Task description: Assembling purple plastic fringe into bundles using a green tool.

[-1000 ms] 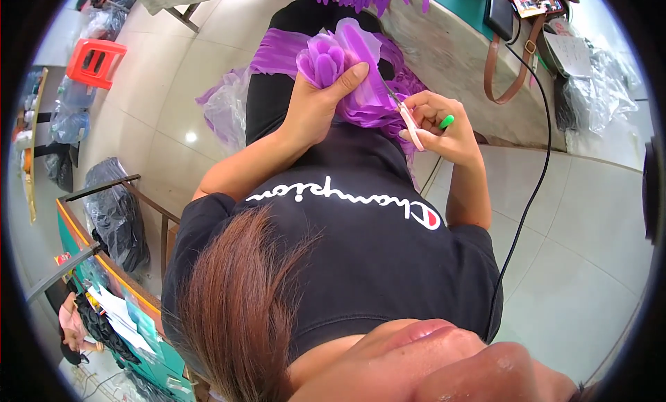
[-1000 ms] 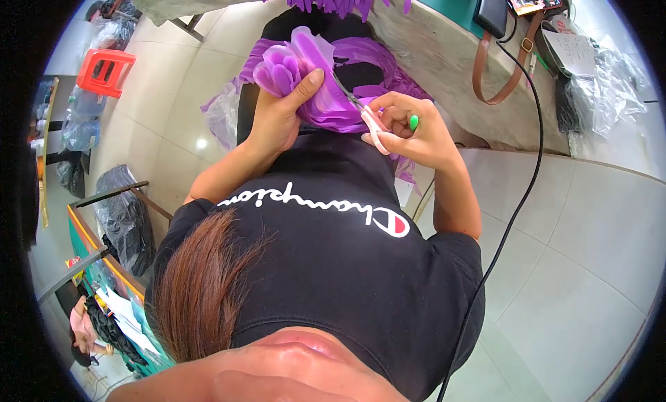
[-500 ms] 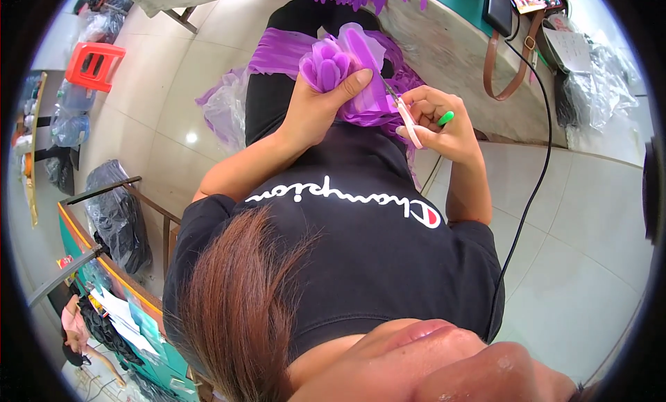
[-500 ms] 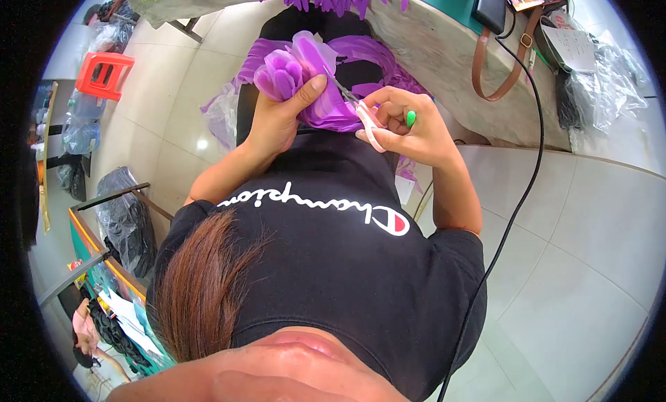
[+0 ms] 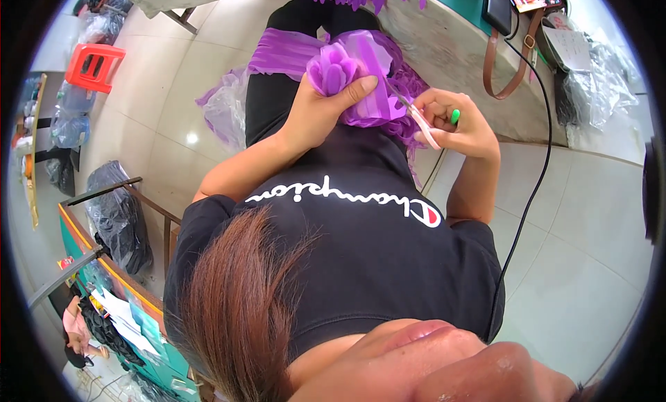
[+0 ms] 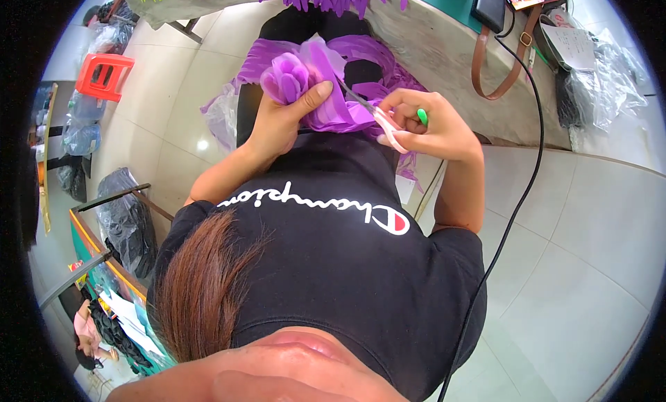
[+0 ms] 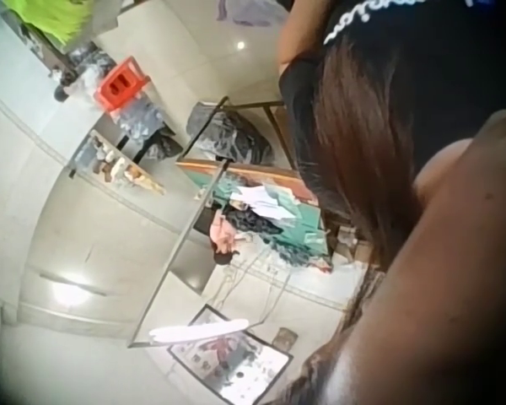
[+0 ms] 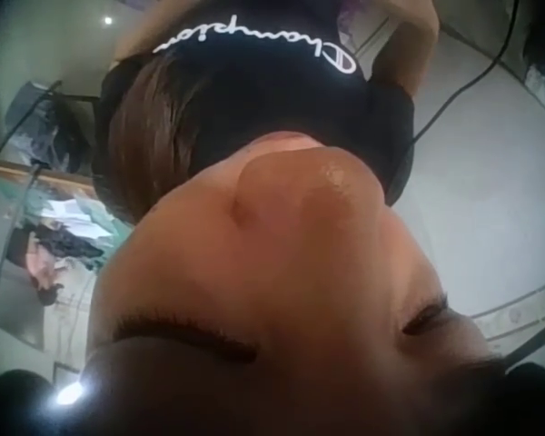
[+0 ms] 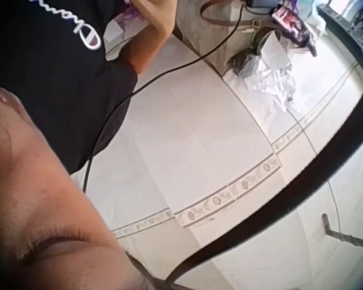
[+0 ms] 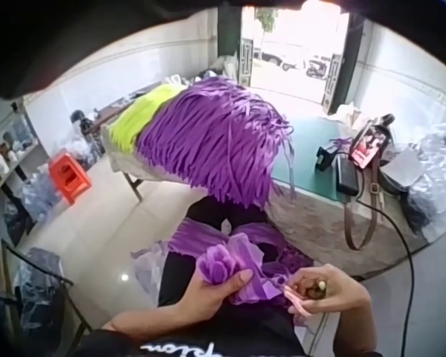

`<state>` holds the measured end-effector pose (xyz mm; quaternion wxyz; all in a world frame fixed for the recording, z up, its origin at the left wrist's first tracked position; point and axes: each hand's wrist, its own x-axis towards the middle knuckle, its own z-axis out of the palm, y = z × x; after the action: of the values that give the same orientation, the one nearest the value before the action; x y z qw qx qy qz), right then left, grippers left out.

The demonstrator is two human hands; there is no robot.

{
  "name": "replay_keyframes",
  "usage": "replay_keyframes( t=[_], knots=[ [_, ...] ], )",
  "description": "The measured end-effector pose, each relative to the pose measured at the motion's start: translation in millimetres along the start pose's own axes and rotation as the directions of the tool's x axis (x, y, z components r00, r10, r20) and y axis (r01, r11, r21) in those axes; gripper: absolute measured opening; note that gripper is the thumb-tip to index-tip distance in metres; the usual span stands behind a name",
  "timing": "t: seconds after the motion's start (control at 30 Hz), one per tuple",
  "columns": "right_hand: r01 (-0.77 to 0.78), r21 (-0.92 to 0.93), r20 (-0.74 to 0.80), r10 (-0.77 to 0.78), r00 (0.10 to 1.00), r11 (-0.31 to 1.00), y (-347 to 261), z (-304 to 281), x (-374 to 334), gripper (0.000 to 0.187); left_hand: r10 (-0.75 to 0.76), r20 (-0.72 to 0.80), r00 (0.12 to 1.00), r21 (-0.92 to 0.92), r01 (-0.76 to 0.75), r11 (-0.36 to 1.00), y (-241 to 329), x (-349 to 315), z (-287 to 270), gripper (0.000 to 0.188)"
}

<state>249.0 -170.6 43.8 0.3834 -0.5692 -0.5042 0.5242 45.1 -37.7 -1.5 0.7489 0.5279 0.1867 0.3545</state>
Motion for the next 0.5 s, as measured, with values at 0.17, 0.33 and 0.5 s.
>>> replay_keyframes(
  t=[0.17, 0.33, 0.5],
  knots=[
    [0.113, 0.141, -0.077, -0.103, 0.992, 0.984, 10.7, -3.1, 8.4, 0.033, -0.021, 0.002, 1.0, -0.01, 0.021, 1.0, 2.2, -0.2, 3.4, 0.015],
    [0.377, 0.056, -0.483, -0.305, 0.821, 0.925, 5.5, 40.4, 49.7, 0.034, -0.053, 0.04, 0.998, 0.011, 0.053, 0.999, -0.5, -0.5, 4.0, 0.015],
    [0.45, 0.068, -0.582, -0.331, 0.743, 0.891, 3.8, 12.5, 70.3, 0.033, -0.19, 0.205, 0.96, -0.015, 0.197, 0.98, -1.4, -1.2, 1.4, 0.015]
  ],
)
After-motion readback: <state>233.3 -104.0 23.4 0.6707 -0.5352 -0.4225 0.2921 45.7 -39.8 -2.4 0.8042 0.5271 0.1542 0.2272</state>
